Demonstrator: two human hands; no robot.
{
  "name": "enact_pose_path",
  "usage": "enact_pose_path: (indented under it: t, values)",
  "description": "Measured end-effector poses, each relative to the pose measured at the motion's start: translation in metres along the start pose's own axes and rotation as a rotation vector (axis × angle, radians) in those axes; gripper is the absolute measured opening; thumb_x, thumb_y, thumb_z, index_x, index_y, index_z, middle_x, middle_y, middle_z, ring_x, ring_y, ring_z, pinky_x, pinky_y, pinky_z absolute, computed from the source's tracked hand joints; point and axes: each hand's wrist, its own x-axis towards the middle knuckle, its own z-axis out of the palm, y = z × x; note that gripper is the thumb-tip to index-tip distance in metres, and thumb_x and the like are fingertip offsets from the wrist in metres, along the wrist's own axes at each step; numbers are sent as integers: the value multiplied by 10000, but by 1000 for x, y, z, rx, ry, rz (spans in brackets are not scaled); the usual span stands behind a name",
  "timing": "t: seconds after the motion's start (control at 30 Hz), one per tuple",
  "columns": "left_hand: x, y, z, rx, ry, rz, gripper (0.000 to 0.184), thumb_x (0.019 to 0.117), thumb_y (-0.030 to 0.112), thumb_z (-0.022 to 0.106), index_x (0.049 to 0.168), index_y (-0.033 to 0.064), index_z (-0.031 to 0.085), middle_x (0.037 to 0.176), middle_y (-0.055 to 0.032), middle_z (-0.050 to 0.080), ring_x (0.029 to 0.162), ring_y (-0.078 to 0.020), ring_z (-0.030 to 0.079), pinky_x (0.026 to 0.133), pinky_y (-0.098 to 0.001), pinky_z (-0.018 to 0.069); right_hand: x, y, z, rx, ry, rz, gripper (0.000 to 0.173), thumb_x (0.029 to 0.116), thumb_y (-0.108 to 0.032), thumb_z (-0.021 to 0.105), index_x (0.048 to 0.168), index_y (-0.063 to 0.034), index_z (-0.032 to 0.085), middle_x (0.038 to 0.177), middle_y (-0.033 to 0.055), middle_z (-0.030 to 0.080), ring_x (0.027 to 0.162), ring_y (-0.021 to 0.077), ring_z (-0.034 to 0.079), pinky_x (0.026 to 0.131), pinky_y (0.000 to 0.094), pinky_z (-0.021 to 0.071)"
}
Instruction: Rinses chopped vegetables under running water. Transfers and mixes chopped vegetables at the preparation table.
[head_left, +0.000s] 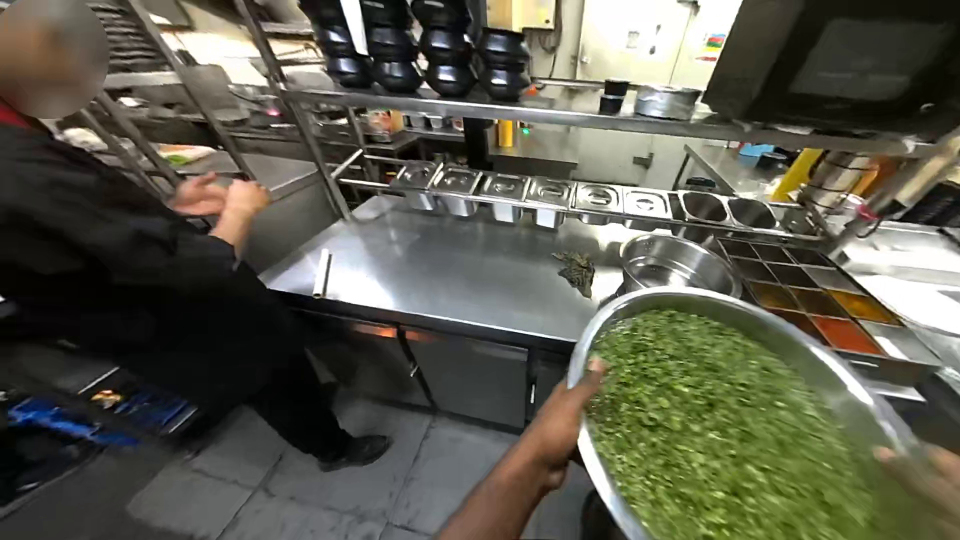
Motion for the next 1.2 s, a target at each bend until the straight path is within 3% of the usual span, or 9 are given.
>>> enact_pose_path:
  t: [0.23,0.33,0.47,0.57,0.7,0.87,1.0,1.1,1.2]
  values:
    - [112,-11,-93,-5,384,53,522,1104,431,372,1429,41,496,1162,-188,721,1034,-313,727,868,-513,621,170,45,143,72,-135,-37,254,992,-210,603,1154,-15,622,939,115,659,835,209,660,741,444,567]
    - [152,-14,-131,19,489,89,510,1115,404,319,1460,51,451,1170,-170,716,1037,-273,723,878,-496,616,221,58,194,59,-233,26,315,1014,-260,581,1225,-30,630,1070,141,682,980,249,676,873,492,564]
    - [205,-6,-173,91,630,98,478,1125,365,302,1452,45,440,1143,-124,709,997,-180,717,857,-419,616,274,73,252,14,-298,80,342,1026,-289,566,1254,-40,619,1089,148,694,1014,267,687,902,510,561]
    - [241,1,-208,160,638,75,496,1120,302,346,1538,37,323,1277,-161,633,1089,-170,670,933,-414,577,303,76,287,-24,-294,71,358,1029,-320,551,1241,-40,615,1058,147,690,988,273,685,888,516,558]
    - [282,26,-240,216,596,34,526,1113,277,361,1573,37,277,1371,-184,582,1168,-179,640,991,-408,551,325,70,319,-23,-235,94,379,1030,-300,556,1278,-15,597,1113,161,678,1032,258,670,932,484,548]
    - [327,49,-272,181,528,23,501,1106,284,395,1540,36,367,1328,-176,638,1133,-224,685,946,-418,599,347,64,352,-11,-109,51,330,1017,-310,560,1140,-14,638,929,94,660,836,181,654,774,409,565]
    - [349,58,-274,127,548,31,473,1098,243,416,1517,23,412,1318,-169,645,1135,-200,682,955,-384,592,367,52,359,-155,-77,71,352,1040,-354,540,1044,-16,640,810,100,611,725,216,615,684,461,534]
    - [359,60,-266,102,623,29,442,1098,222,430,1484,9,460,1335,-167,631,1158,-184,658,986,-365,561,380,38,358,-407,-76,60,386,1085,-348,483,1096,11,625,806,165,610,731,317,622,698,558,525]
    - [367,59,-261,113,651,55,423,1089,205,457,1452,-10,495,1313,-166,643,1135,-166,666,971,-339,565,384,13,362,-771,-54,-68,512,1064,-392,491,1383,6,536,1078,284,681,920,489,693,777,690,537]
